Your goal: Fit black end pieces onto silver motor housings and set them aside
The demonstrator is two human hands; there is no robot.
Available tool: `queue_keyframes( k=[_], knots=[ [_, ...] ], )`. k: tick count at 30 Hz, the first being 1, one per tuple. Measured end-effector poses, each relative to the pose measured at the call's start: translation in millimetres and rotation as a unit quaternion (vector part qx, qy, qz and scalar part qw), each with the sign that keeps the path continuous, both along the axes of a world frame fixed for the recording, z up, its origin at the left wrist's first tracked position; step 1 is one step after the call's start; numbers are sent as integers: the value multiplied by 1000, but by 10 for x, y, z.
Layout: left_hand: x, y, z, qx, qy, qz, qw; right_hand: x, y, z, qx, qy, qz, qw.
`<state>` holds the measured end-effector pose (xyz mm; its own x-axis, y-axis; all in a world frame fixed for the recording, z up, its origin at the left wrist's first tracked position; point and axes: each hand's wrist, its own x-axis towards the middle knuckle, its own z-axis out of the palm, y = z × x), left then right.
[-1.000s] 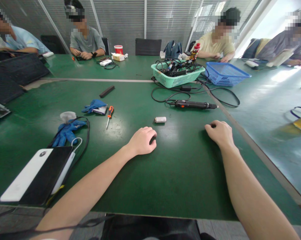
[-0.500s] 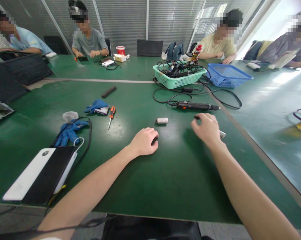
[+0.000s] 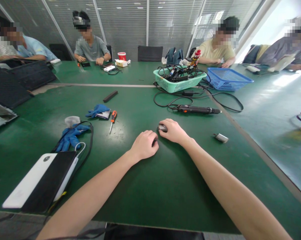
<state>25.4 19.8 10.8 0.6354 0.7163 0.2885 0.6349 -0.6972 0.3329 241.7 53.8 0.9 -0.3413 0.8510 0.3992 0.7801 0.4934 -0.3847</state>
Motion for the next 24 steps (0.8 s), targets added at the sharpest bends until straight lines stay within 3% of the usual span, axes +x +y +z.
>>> queue_keyframes(
  k=[5, 10, 16, 24],
  knots=[
    [19, 36, -52, -4, -21, 42, 999, -42, -289, 39, -3, -4, 14, 1000],
    [41, 43, -84, -5, -24, 42, 999, -77, -486, 39, -4, 0, 17, 1000],
    [60, 60, -86, -11, -19, 36, 999, -113, -563, -40, 25, 3, -2, 1000],
    [60, 63, -109, -3, -3, 21, 1000, -134, -613, -20, 19, 8, 12, 1000]
  ],
)
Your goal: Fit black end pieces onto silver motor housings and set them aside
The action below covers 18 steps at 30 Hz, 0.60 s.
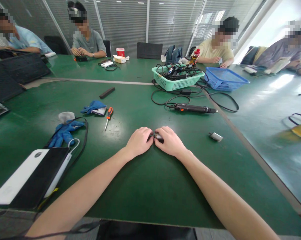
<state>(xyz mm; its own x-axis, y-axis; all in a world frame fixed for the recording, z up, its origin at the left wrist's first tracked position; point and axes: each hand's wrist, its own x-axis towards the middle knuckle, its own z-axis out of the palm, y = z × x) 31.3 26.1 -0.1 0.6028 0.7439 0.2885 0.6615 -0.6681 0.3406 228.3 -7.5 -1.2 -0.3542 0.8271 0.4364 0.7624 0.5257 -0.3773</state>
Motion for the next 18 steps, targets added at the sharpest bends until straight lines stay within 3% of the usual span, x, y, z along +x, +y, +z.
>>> queue_keyframes(
  k=[18],
  knots=[
    [1, 4, -3, 5, 4, -34, 999, 4, -25, -5, 15, -4, 12, 1000]
  ],
)
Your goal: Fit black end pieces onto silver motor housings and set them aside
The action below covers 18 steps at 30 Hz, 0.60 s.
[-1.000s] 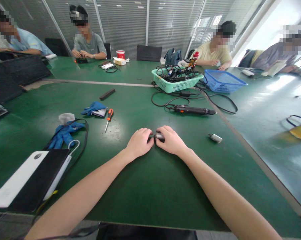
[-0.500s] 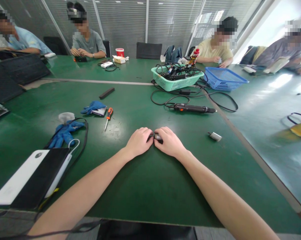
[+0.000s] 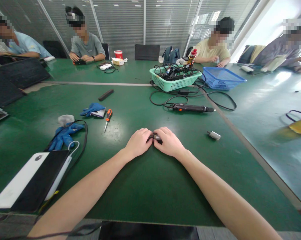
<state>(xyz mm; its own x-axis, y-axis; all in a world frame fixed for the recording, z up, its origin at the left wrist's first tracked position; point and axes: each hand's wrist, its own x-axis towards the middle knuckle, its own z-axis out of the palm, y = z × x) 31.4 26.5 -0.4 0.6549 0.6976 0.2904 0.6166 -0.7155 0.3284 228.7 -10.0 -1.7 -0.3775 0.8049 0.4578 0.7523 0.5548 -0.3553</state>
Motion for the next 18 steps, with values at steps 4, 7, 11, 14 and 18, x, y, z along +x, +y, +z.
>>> queue_keyframes(
  k=[4, 7, 11, 14, 18],
  knots=[
    [-6, 9, -8, 7, 2, -3, 1000, -7, 2, -2, 3, 5, 3, 1000],
    [-8, 12, -10, 5, 4, -5, 1000, -8, -1, 4, 4, 10, 7, 1000],
    [-5, 9, -11, 6, 10, 1, 1000, -7, -10, 13, 1, 11, 6, 1000],
    [-2, 7, -12, 8, 13, -1, 1000, -9, -15, 11, 2, 10, 4, 1000],
    [-2, 7, -21, 14, 14, 0, 1000, -17, -16, 8, 3, 6, 1, 1000]
  ],
)
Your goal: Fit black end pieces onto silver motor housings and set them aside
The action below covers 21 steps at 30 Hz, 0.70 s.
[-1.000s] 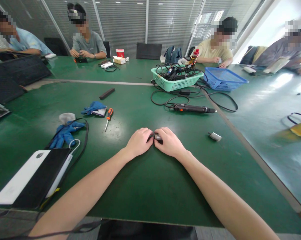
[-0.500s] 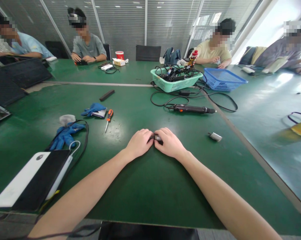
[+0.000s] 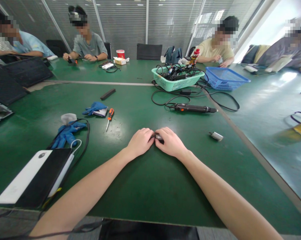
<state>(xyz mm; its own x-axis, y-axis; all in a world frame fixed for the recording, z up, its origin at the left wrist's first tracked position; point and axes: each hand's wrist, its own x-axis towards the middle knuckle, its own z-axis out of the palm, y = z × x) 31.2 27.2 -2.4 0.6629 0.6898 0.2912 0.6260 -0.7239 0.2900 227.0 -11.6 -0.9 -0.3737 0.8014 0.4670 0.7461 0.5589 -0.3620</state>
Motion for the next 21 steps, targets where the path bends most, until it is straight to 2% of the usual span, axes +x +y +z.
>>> queue_keyframes(
  k=[21],
  knots=[
    [-1, -6, -11, -2, 4, 0, 1000, -12, -6, -19, 6, -10, -7, 1000]
  ],
)
